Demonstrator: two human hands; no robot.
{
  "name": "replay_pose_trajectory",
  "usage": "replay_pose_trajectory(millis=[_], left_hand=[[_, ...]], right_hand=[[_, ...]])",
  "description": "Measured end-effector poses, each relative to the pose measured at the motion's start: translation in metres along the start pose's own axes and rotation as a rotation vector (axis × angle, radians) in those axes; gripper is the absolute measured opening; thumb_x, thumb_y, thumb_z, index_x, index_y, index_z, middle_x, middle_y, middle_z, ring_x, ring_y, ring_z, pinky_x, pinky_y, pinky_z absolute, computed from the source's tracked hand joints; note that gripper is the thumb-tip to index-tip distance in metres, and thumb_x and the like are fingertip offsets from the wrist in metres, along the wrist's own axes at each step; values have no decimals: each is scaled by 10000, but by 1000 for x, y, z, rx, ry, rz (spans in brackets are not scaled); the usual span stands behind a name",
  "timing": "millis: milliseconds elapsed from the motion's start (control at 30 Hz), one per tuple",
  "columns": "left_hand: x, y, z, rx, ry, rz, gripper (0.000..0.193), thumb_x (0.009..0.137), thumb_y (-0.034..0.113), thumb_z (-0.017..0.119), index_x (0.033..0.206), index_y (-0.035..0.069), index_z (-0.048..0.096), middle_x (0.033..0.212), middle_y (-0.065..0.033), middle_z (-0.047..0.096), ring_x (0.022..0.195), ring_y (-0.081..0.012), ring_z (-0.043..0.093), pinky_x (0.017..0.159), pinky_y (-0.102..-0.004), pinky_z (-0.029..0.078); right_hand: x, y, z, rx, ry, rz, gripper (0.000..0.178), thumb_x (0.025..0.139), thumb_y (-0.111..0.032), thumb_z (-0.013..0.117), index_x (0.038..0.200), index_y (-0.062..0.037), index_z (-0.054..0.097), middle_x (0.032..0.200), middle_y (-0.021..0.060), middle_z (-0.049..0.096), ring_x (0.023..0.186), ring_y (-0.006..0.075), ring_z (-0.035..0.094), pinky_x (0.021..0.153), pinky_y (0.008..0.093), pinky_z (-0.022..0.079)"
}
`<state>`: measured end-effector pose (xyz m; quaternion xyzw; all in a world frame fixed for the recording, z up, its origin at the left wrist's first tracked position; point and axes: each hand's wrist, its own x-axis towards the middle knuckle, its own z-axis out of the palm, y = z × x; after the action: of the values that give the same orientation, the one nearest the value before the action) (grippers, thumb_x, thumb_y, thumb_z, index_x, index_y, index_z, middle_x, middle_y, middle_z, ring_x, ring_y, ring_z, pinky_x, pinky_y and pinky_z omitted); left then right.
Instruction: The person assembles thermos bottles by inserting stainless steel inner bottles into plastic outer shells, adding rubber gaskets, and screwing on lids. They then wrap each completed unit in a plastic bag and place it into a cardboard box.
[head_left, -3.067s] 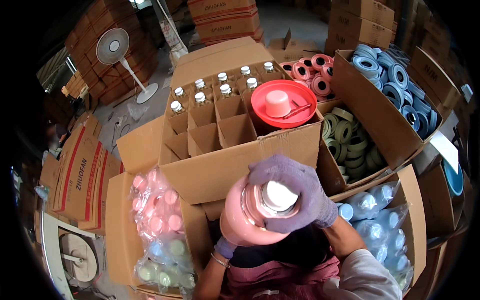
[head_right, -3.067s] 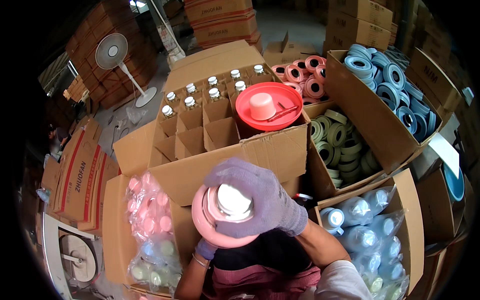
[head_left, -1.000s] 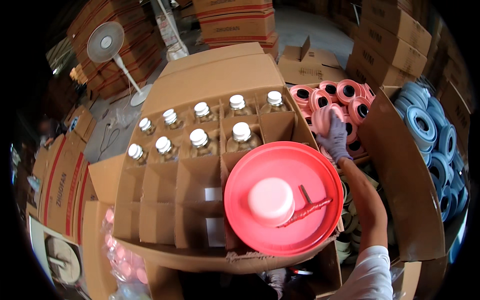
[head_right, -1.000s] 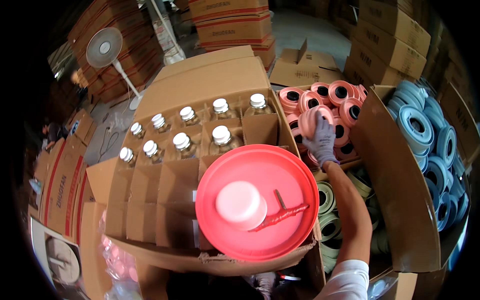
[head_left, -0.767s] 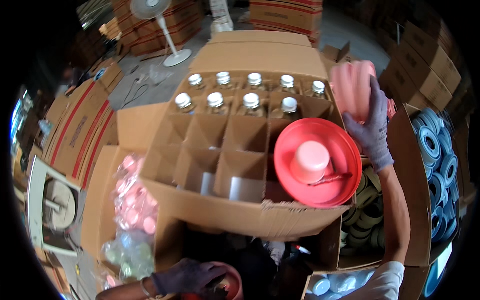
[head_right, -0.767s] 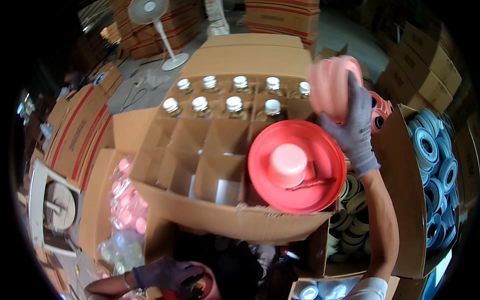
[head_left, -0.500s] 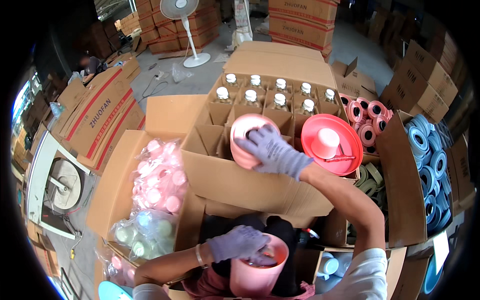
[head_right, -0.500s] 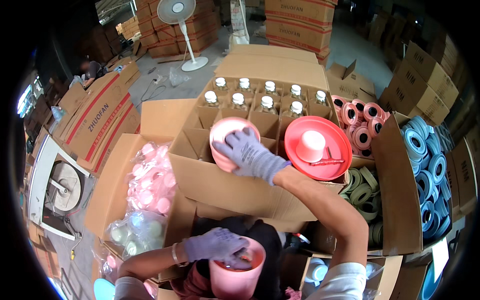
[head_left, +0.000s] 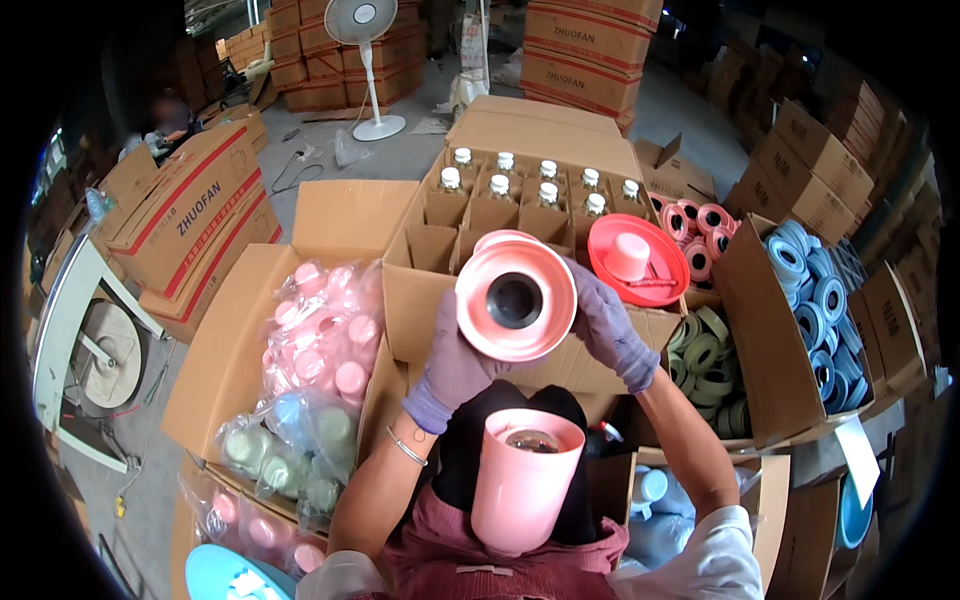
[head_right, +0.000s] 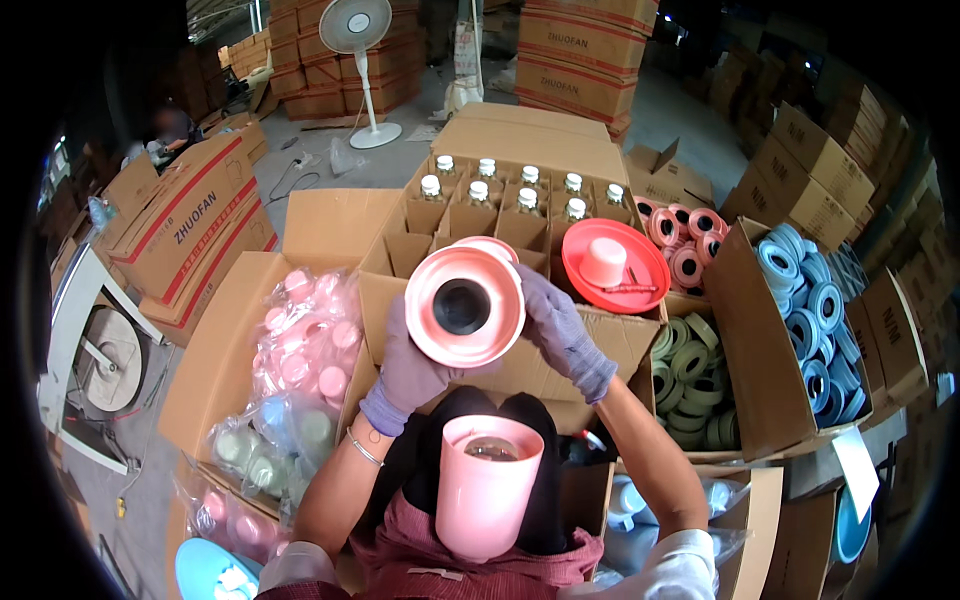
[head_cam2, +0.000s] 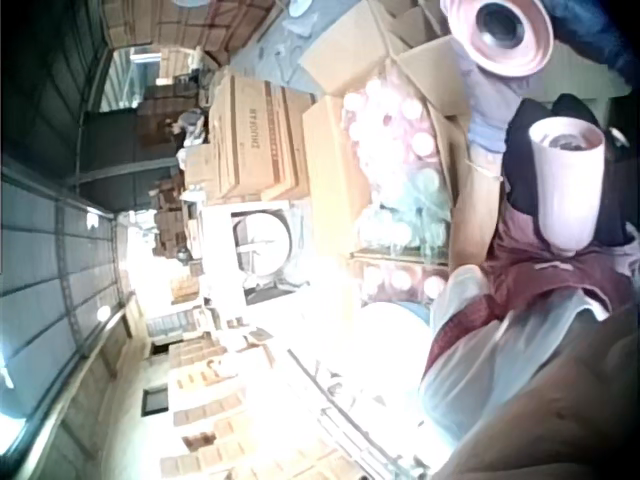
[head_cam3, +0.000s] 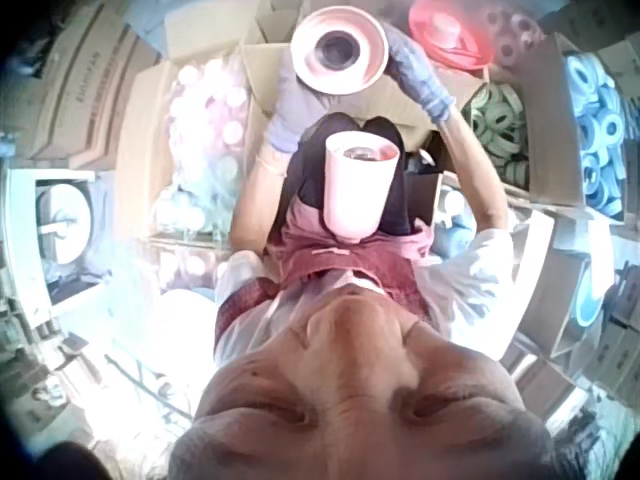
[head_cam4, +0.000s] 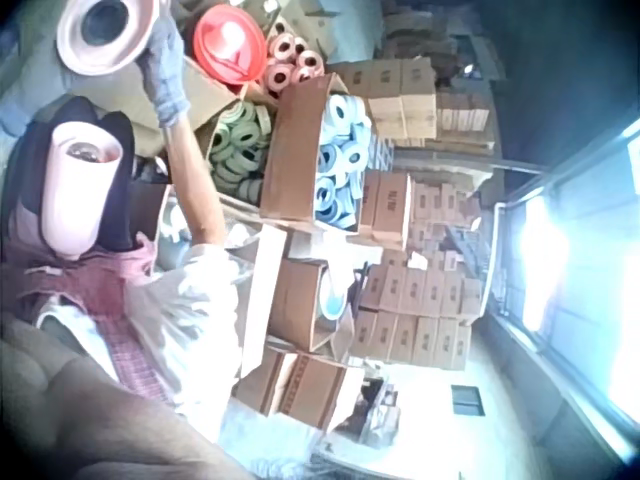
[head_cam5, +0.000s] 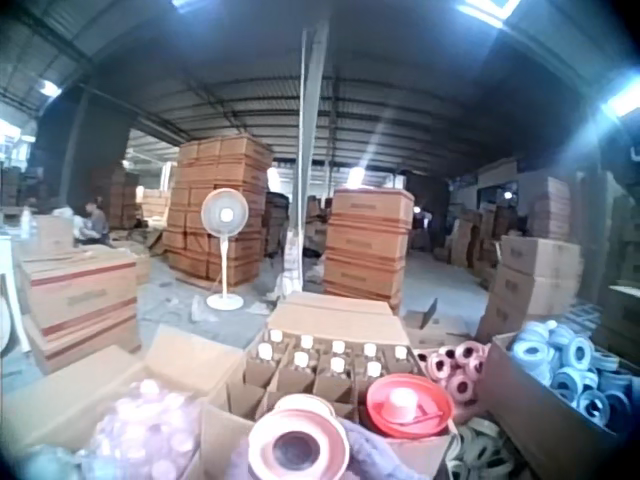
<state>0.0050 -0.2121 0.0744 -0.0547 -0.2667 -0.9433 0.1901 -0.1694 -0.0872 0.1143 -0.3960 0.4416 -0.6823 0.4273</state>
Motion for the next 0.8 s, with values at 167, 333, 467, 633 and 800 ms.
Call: replay_pose_trajectory(millis=[167,333,467,633,800], left_hand=[[-20,-9,-5,296,196,47,615,1021,475,438,1458,49,358,1414,-136,483,1249,-317,544,997,-527,513],[-24,-24,0,660,396,254,490,993,399,570,1279,2,537,1162,-83,618,1025,-163,631,867,-343,568],[-23,-15,19,636,326,148,484,990,397,588,1268,2,558,1085,-61,649,939,-128,646,797,-280,558],[-25,-31,30,767,176,162,582,895,409,711,1299,17,563,1352,-133,529,1178,-235,558,1009,-365,464],[0,-25,53,1922,-500,856,710,690,344,856,1333,175,607,1429,-162,481,1341,-366,424,1096,-470,361]], right_hand=[[-25,-8,24,-1626,-94,-906,618,781,-184,696,1350,-52,494,1385,224,449,1271,445,430,1088,511,343],[-46,-8,48,-1014,169,325,630,818,-253,684,1373,-66,453,1330,222,481,1190,405,524,946,440,504],[-44,1,22,-1649,-57,-593,588,832,-227,691,1340,-39,463,1272,228,507,1150,381,543,915,434,512],[-47,22,39,-954,151,-584,375,919,-112,589,1283,-57,518,1259,194,544,1180,332,543,981,391,479],[-64,58,-27,-672,-197,-242,547,942,-244,646,1441,-145,447,1395,79,542,1280,225,509,1093,384,414]])
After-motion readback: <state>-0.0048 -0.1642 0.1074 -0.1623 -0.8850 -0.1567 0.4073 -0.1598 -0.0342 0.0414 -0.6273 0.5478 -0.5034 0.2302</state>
